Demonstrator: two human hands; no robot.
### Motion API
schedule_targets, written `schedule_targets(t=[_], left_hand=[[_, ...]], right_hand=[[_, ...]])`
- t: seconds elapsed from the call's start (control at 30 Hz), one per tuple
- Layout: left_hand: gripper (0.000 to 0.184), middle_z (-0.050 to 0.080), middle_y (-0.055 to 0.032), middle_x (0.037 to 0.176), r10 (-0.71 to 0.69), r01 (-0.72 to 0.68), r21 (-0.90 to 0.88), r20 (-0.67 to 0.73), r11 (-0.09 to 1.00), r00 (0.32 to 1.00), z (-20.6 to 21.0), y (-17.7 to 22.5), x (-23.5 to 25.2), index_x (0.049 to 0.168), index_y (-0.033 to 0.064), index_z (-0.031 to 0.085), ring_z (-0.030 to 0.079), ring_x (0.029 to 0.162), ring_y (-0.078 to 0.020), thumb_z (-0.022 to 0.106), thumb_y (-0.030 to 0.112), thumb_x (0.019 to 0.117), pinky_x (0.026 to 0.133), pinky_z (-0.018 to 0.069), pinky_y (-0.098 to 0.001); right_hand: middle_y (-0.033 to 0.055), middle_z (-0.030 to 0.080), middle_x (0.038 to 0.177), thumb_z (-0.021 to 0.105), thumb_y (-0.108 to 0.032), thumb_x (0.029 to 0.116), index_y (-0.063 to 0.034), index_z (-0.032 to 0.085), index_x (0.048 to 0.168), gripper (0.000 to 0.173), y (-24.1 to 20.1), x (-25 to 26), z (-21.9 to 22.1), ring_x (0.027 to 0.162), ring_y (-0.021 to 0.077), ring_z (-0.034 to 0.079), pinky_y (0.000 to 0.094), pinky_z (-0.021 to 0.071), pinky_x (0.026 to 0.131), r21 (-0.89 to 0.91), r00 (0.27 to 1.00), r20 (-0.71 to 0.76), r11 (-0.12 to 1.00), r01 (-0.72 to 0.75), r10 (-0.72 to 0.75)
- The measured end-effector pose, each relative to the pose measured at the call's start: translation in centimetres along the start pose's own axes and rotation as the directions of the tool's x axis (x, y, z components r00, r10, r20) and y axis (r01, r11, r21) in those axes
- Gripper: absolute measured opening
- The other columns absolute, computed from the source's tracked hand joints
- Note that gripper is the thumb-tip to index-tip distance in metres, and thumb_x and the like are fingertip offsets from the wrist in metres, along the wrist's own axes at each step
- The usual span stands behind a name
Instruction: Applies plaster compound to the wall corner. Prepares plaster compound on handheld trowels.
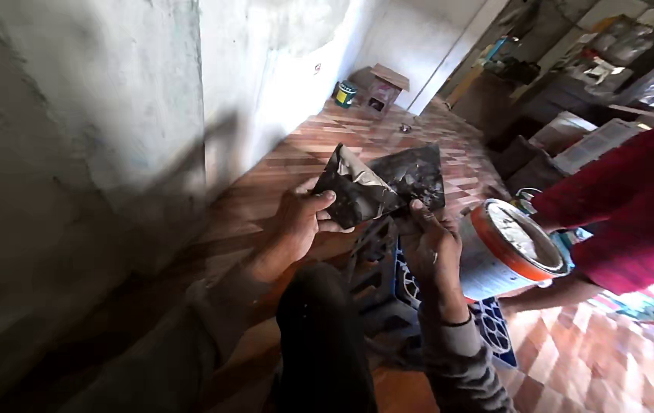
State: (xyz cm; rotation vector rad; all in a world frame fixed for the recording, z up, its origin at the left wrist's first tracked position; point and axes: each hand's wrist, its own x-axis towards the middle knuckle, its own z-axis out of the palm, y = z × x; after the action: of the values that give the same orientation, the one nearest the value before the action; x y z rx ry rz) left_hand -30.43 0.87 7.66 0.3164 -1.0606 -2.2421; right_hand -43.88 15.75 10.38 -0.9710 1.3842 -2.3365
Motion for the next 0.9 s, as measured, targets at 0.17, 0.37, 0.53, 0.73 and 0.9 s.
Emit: schedule_targets(t=[0.17, 0.37, 0.53, 0.73, 0.9], left_hand=[[0.024, 0.071, -0.0159, 0.097, -0.002, 0.000, -0.012, -0.148, 1.000, 0.989, -0.7, 0.3, 0.0, 0.125, 0.0002, 0.062, 0.073, 0.075, -0.0252, 0.050, 0.000, 0.1037, 0.064, 0.0638, -0.0395], [0.022, 0.070, -0.0147, 0.100, 0.043, -0.047, -0.017, -0.189, 0.999, 0.981, -1.4, 1.5, -0.4, 0.123, 0.0010, 0.063, 0.072, 0.080, -0.0240, 0.051, 0.001, 0.1035, 0.068, 0.0637, -0.0410], [0.020, 0.071, -0.0137, 0.103, 0.144, -0.176, -0.123, -0.236, 0.977, 0.961, -2.3, 2.3, -0.1, 0.120, 0.0030, 0.063, 0.073, 0.083, -0.0260, 0.050, 0.004, 0.1045, 0.073, 0.0641, -0.0472], [0.023, 0.071, -0.0160, 0.098, 0.077, -0.115, -0.150, -0.239, 0.982, 0.968, -2.9, 1.0, 0.1, 0.126, 0.0022, 0.060, 0.074, 0.079, -0.0270, 0.048, 0.004, 0.1058, 0.069, 0.0644, -0.0440], [0.021, 0.070, -0.0182, 0.099, 0.035, -0.080, -0.172, -0.252, 0.982, 0.967, -2.5, -0.4, 0.3, 0.123, -0.0014, 0.060, 0.073, 0.080, -0.0285, 0.048, 0.002, 0.1055, 0.070, 0.0643, -0.0441]], right_hand=[[0.0005, 0.070, 0.091, 0.050, -0.001, 0.1011, -0.0052, 0.064, 0.103, 0.014, 2.0, -0.7, -0.8, 0.080, 0.0090, 0.068, 0.0300, 0.0597, 0.078, -0.253, 0.958, 0.283, 0.959, 0.127, -0.052], [-0.0017, 0.068, 0.090, 0.050, -0.004, 0.1026, -0.0011, 0.064, 0.104, 0.015, 2.5, -1.5, -1.0, 0.078, 0.0017, 0.064, 0.0211, 0.0557, 0.072, -0.525, 0.862, 0.502, 0.767, 0.369, -0.071], [0.0023, 0.071, 0.098, 0.050, -0.002, 0.1020, -0.0026, 0.060, 0.118, 0.019, 3.2, -0.4, -0.3, 0.088, 0.0122, 0.070, 0.0335, 0.0617, 0.083, -0.298, 0.960, 0.270, 0.942, 0.153, -0.071], [0.0072, 0.070, 0.097, 0.039, 0.003, 0.1043, -0.0048, 0.056, 0.114, 0.020, 2.9, 1.0, 2.8, 0.089, 0.0176, 0.072, 0.0375, 0.0621, 0.085, 0.100, 0.998, -0.029, 0.993, 0.058, -0.055], [0.0062, 0.071, 0.090, 0.043, 0.003, 0.1019, -0.0050, 0.061, 0.100, 0.020, 3.8, 0.3, 4.0, 0.085, 0.0168, 0.072, 0.0378, 0.0619, 0.084, 0.104, 0.999, 0.022, 0.994, 0.029, -0.031]])
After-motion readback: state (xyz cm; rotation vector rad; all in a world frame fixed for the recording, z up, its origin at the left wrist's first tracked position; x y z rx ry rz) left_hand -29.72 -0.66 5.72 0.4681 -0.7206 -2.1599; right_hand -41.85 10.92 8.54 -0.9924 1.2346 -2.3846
